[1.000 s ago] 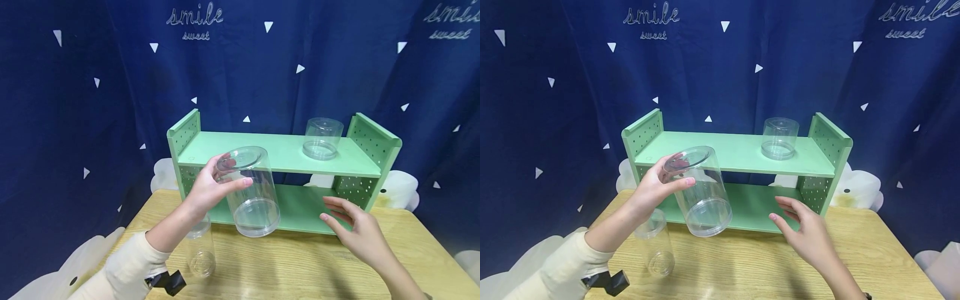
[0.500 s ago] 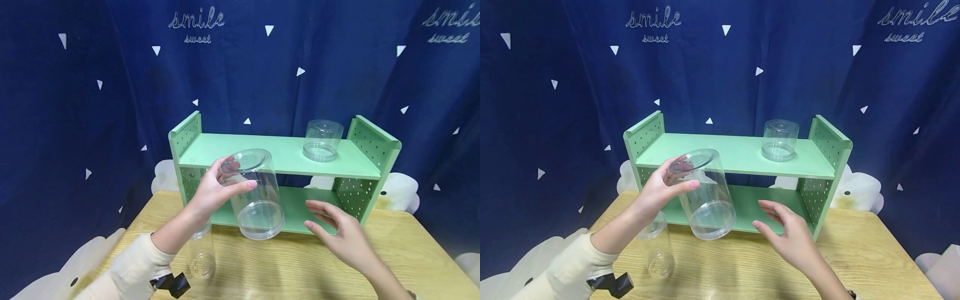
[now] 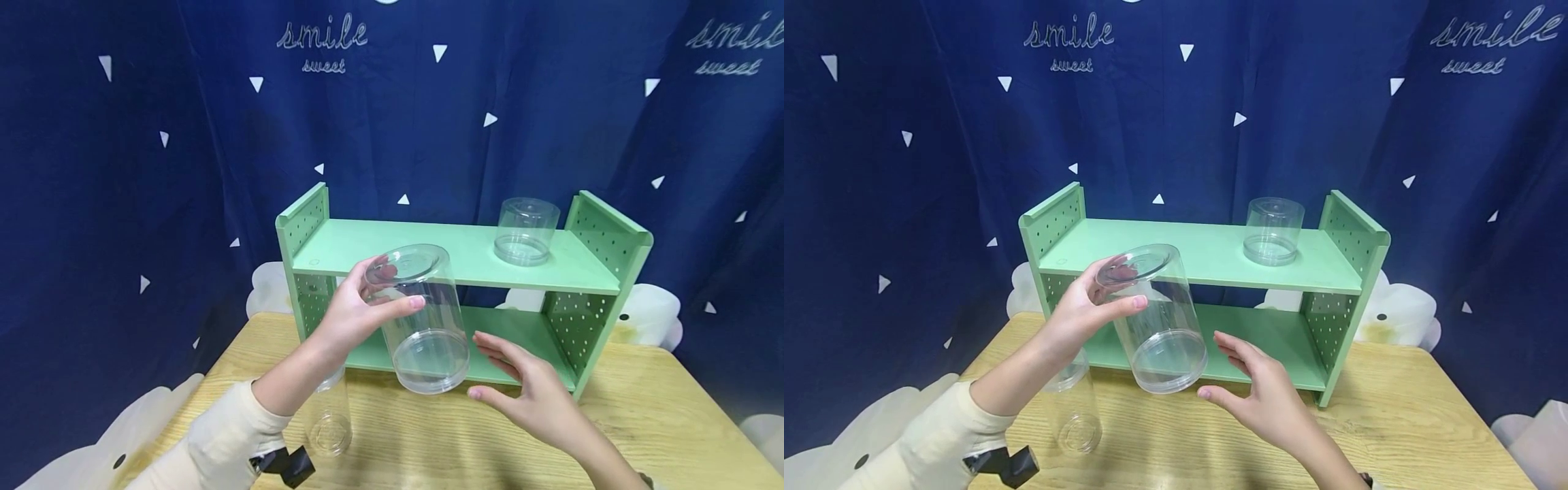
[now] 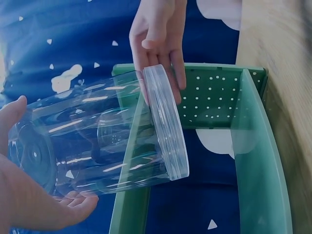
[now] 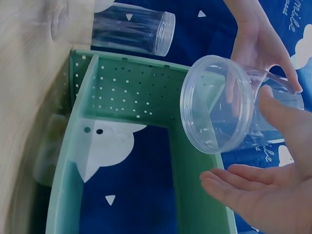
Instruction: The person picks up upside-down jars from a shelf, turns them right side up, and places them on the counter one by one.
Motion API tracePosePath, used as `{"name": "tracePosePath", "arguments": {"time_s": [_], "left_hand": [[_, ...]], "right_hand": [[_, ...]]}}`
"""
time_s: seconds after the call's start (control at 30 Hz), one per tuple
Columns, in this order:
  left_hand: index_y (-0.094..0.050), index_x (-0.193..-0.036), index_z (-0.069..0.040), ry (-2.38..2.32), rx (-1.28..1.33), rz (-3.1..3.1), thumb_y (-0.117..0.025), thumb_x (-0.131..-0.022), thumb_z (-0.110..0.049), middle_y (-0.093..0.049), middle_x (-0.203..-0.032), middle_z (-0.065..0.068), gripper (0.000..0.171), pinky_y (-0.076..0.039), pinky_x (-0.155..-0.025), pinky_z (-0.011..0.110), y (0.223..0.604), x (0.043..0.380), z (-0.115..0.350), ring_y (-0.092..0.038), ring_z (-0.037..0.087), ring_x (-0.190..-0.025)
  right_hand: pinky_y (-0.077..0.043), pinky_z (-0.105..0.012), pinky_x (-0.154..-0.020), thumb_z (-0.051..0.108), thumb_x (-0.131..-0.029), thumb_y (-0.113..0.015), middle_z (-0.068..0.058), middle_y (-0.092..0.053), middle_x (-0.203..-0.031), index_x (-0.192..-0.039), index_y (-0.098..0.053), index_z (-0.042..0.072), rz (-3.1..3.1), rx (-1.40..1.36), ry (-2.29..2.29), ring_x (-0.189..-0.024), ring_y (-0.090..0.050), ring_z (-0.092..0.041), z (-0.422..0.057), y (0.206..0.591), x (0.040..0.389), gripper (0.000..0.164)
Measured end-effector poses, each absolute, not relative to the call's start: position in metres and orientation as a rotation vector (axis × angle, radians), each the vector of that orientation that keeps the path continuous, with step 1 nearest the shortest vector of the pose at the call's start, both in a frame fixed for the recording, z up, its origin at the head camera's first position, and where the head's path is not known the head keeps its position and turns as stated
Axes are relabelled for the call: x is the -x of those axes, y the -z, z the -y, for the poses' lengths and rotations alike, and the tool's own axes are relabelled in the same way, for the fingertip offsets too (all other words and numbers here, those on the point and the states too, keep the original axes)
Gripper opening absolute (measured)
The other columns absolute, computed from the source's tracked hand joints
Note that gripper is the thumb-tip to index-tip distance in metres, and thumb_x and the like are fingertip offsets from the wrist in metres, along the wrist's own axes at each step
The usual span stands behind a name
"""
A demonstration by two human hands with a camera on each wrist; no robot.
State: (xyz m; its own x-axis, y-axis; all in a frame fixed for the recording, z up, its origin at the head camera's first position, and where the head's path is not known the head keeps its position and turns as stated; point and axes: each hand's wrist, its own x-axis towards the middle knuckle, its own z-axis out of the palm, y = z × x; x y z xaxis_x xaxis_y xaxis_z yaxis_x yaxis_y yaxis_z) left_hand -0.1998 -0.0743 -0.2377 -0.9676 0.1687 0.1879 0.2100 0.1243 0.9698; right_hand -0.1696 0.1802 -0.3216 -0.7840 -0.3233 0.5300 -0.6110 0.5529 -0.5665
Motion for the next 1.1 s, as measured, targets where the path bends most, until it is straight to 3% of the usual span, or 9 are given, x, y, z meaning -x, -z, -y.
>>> {"name": "tracePosePath", "arguments": {"time_s": [0.27, 0.53, 0.87, 1.1], "left_hand": [[-0.035, -0.145, -0.021, 2.049, 0.41, 2.299, -0.08, -0.075, -0.021, -0.05, -0.139, 0.001, 0.084, -0.042, -0.11, 0.043, 0.241, 0.197, 0.07, -0.052, 0.025, -0.127], [-0.036, -0.144, -0.02, 2.072, 0.442, 2.279, -0.08, -0.075, -0.021, -0.051, -0.139, 0.004, 0.082, -0.044, -0.108, 0.043, 0.247, 0.198, 0.065, -0.053, 0.028, -0.125], [-0.035, -0.145, -0.017, 2.046, 0.48, 2.265, -0.079, -0.076, -0.02, -0.051, -0.14, 0.006, 0.083, -0.043, -0.109, 0.042, 0.246, 0.198, 0.062, -0.053, 0.027, -0.125], [-0.036, -0.145, -0.016, 2.022, 0.473, 2.277, -0.08, -0.075, -0.02, -0.052, -0.138, 0.006, 0.083, -0.042, -0.111, 0.042, 0.249, 0.199, 0.061, -0.053, 0.024, -0.125]], "right_hand": [[-0.047, -0.012, -0.097, 0.024, -0.071, -0.083, -0.018, -0.053, -0.14, -0.14, -0.046, 0.005, 2.418, -0.799, -1.266, -0.124, -0.054, -0.002, -0.173, 0.329, 0.172, 0.08], [-0.042, -0.011, -0.101, 0.019, -0.066, -0.086, -0.02, -0.045, -0.146, -0.146, -0.034, 0.002, 2.457, -0.761, -1.415, -0.13, -0.049, -0.036, -0.168, 0.33, 0.176, 0.097], [-0.037, -0.006, -0.101, 0.014, -0.065, -0.087, -0.017, -0.046, -0.147, -0.144, -0.038, 0.004, 2.432, -0.741, -1.498, -0.132, -0.047, -0.038, -0.164, 0.335, 0.187, 0.093], [-0.034, -0.007, -0.103, 0.014, -0.063, -0.089, -0.015, -0.048, -0.146, -0.146, -0.034, 0.01, 2.44, -0.751, -1.545, -0.133, -0.045, -0.035, -0.162, 0.339, 0.192, 0.1]]}}
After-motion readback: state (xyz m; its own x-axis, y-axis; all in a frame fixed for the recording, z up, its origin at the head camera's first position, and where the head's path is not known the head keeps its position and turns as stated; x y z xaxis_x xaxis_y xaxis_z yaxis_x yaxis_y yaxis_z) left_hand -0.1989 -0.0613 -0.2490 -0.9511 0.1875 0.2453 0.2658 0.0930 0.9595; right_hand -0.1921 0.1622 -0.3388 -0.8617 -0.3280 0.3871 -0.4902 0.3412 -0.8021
